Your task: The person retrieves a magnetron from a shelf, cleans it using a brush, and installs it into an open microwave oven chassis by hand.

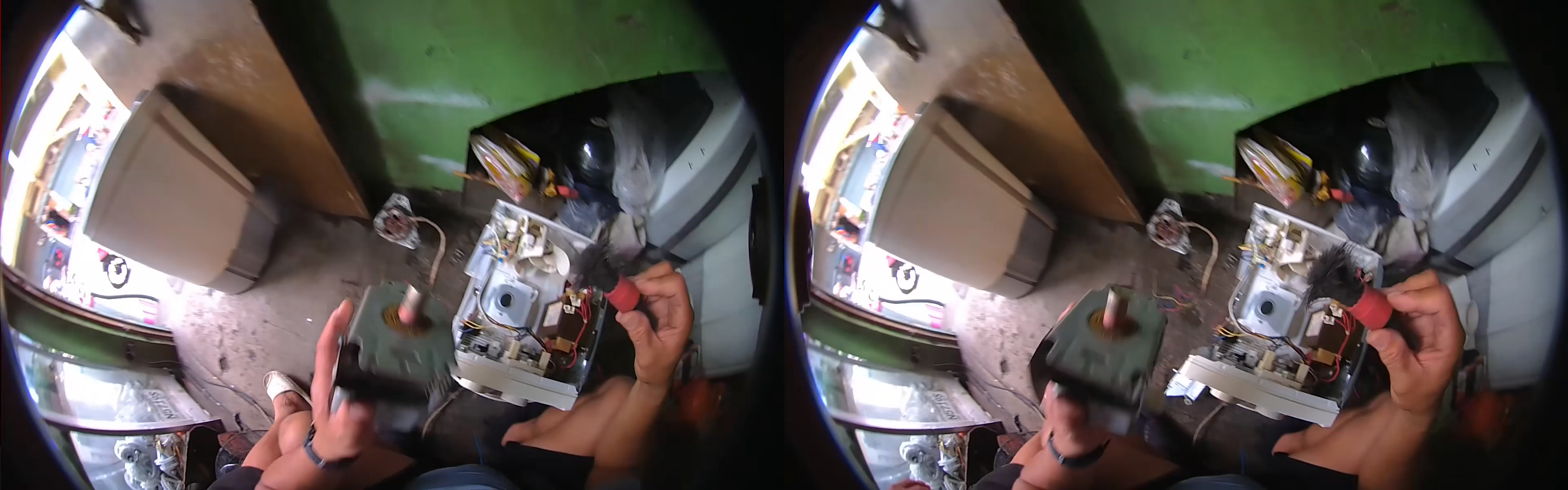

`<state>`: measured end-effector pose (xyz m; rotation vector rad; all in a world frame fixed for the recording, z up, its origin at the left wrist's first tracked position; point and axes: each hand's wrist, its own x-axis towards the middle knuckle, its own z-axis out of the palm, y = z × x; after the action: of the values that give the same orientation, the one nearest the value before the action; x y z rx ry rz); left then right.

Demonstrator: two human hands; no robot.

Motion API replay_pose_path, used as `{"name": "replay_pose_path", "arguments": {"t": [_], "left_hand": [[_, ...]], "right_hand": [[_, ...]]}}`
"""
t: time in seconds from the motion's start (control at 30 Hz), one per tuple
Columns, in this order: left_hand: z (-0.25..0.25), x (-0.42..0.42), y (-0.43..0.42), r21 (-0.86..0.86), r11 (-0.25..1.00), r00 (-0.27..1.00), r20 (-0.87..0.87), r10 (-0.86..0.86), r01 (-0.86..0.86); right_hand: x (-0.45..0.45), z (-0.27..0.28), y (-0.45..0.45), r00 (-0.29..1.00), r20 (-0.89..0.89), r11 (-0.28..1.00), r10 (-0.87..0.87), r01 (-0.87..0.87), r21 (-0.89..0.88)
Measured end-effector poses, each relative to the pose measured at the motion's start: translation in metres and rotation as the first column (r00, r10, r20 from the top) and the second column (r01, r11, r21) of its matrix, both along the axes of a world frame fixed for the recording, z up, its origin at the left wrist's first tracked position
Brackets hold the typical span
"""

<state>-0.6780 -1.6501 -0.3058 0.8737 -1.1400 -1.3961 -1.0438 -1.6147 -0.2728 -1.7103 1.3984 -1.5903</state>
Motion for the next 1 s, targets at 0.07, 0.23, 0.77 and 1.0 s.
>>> {"name": "replay_pose_path", "arguments": {"t": [0.07, 0.23, 0.77, 1.0], "left_hand": [[0.017, -0.011, 0.003, 0.128, 0.987, 0.994, -0.053, -0.095, 0.101], [0.015, -0.019, -0.005, 0.262, 0.947, 0.975, -0.170, -0.143, 0.185], [0.006, -0.011, 0.006, 0.159, 0.985, 0.993, -0.109, -0.047, 0.064], [-0.031, -0.004, -0.023, -0.067, 0.997, 0.977, 0.211, -0.015, 0.030]], "right_hand": [[0.000, -0.009, -0.003, 0.998, 0.056, 0.999, -0.041, 0.043, -0.023], [-0.002, -0.019, -0.017, 0.997, 0.075, 0.999, 0.006, -0.004, -0.035], [-0.010, -0.040, -0.027, 0.956, 0.292, 1.000, 0.010, -0.008, -0.009], [-0.016, -0.049, -0.021, 0.934, 0.357, 0.998, -0.001, -0.019, 0.051]]}}
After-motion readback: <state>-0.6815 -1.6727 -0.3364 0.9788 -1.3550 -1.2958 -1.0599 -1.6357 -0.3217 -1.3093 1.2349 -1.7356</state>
